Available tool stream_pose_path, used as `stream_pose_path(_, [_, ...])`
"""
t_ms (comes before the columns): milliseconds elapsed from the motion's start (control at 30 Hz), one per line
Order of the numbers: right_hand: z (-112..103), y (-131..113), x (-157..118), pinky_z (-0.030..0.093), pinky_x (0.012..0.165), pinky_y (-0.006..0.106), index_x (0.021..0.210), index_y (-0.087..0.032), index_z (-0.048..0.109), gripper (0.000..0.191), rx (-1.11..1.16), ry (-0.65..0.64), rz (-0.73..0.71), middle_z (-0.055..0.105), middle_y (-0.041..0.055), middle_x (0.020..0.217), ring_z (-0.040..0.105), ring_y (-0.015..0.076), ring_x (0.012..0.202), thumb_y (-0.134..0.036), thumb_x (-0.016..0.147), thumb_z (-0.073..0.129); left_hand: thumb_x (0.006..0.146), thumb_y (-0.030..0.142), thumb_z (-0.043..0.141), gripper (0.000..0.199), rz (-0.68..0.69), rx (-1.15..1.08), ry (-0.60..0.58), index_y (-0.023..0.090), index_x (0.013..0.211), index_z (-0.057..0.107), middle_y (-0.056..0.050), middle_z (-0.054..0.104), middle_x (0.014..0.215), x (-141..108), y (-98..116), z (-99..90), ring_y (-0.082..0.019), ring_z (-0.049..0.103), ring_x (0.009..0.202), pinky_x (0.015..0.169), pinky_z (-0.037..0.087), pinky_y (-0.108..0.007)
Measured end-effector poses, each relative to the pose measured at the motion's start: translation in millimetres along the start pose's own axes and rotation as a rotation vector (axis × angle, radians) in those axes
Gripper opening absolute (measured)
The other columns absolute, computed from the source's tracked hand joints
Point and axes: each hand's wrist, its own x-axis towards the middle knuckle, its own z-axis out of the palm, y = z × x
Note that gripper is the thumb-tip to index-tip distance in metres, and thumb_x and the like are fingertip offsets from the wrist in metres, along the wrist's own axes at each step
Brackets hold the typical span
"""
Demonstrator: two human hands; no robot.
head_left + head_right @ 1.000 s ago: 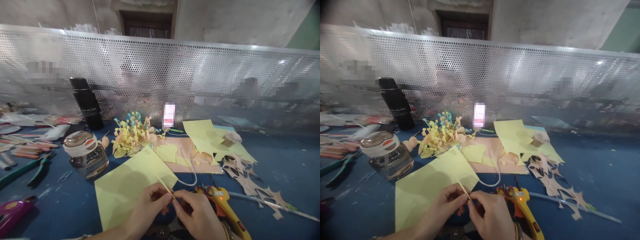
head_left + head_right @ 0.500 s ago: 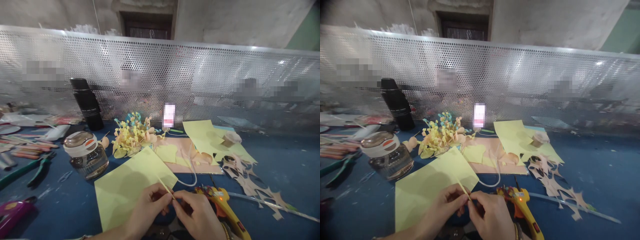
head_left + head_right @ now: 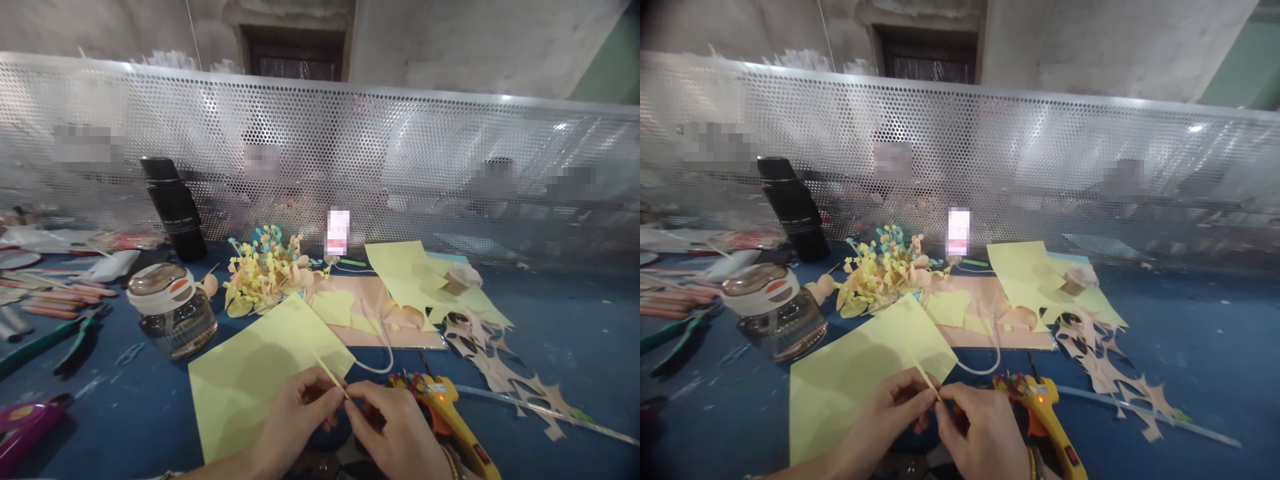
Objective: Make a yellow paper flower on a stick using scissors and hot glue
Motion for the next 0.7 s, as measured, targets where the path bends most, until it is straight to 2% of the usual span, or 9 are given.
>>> stream_pose_path(433, [1.7, 0.4, 0.2, 0.038, 0.049, 0.021, 0.085, -0.020, 0.067, 0.020, 0.009, 0.022, 0.006, 0.065, -0.0008, 0.059, 0.057, 0.0127, 0.049, -0.025, 0.087, 0.048, 0.066, 0.048, 0.073, 0.039, -0.011, 0.004, 0.007, 0.012, 0.081, 0.068, 0.002, 0.058, 0.058, 0.2, 4.2, 0.7, -0.009, 0.050, 0.050, 0.050, 0.040, -0.022])
stream_pose_path(700, [1.3, 0.7, 0.4, 0.041, 0.052, 0.019, 0.087, -0.021, 0.067, 0.019, 0.019, 0.029, 0.007, 0.068, -0.0011, 0.065, 0.060, 0.0123, 0.054, -0.025, 0.088, 0.049, 0.069, 0.046, 0.072, 0.037, -0.002, 0.016, 0.003, 0.012, 0.082, 0.067, 0.001, 0.059, 0.060, -1.4, 2.4, 0.3, -0.009, 0.050, 0.051, 0.051, 0.040, -0.022])
